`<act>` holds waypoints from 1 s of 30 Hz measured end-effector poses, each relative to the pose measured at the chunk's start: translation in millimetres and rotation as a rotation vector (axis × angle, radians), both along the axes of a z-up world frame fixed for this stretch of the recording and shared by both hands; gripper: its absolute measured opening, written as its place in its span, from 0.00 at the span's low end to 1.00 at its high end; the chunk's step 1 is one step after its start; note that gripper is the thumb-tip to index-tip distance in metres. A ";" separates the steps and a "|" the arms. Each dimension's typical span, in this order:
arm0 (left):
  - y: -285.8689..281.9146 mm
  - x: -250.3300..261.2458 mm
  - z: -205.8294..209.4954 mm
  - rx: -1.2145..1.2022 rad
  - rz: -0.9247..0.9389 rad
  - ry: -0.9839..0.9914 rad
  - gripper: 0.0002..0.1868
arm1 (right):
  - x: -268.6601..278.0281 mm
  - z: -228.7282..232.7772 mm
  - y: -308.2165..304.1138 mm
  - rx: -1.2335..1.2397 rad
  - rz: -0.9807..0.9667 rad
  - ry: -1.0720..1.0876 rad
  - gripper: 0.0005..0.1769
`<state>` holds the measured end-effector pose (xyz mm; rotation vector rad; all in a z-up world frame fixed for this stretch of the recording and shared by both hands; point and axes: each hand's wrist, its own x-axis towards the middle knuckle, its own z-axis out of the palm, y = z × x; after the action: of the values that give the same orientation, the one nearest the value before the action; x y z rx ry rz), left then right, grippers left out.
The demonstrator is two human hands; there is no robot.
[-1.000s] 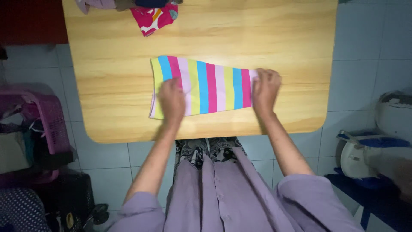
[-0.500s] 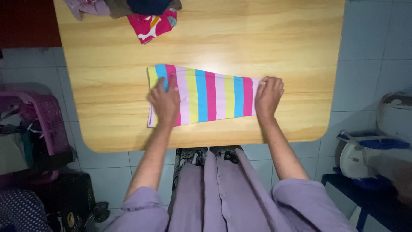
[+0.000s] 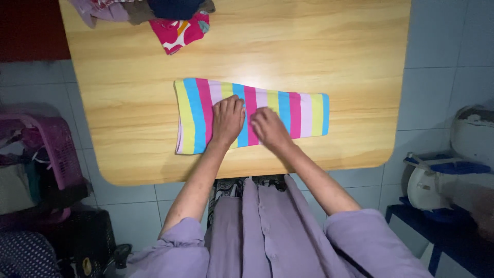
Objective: The person folds several garments on a wooden table. They fold a pink patterned cloth, two pairs of light blue shorts, a colorful striped shirt, and a gray long-sleeved shirt, stacking each folded item on the right side of the table.
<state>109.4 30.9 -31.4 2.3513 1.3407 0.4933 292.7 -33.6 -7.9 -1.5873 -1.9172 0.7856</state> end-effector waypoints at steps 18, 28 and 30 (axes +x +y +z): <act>79.7 -92.3 40.0 0.127 0.081 0.151 0.26 | 119.3 60.1 20.8 0.057 -0.149 -0.372 0.26; 120.7 -106.4 98.4 -0.155 -0.037 0.207 0.12 | 151.7 68.8 34.8 -0.109 -0.148 -0.369 0.12; 127.7 -114.1 131.3 -0.163 -0.020 0.095 0.09 | 154.3 87.1 38.7 0.042 -0.213 -0.365 0.11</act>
<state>-4.6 158.6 99.9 2.2762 1.3438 0.2579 447.0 5.1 79.2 -1.9753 -1.9434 0.3842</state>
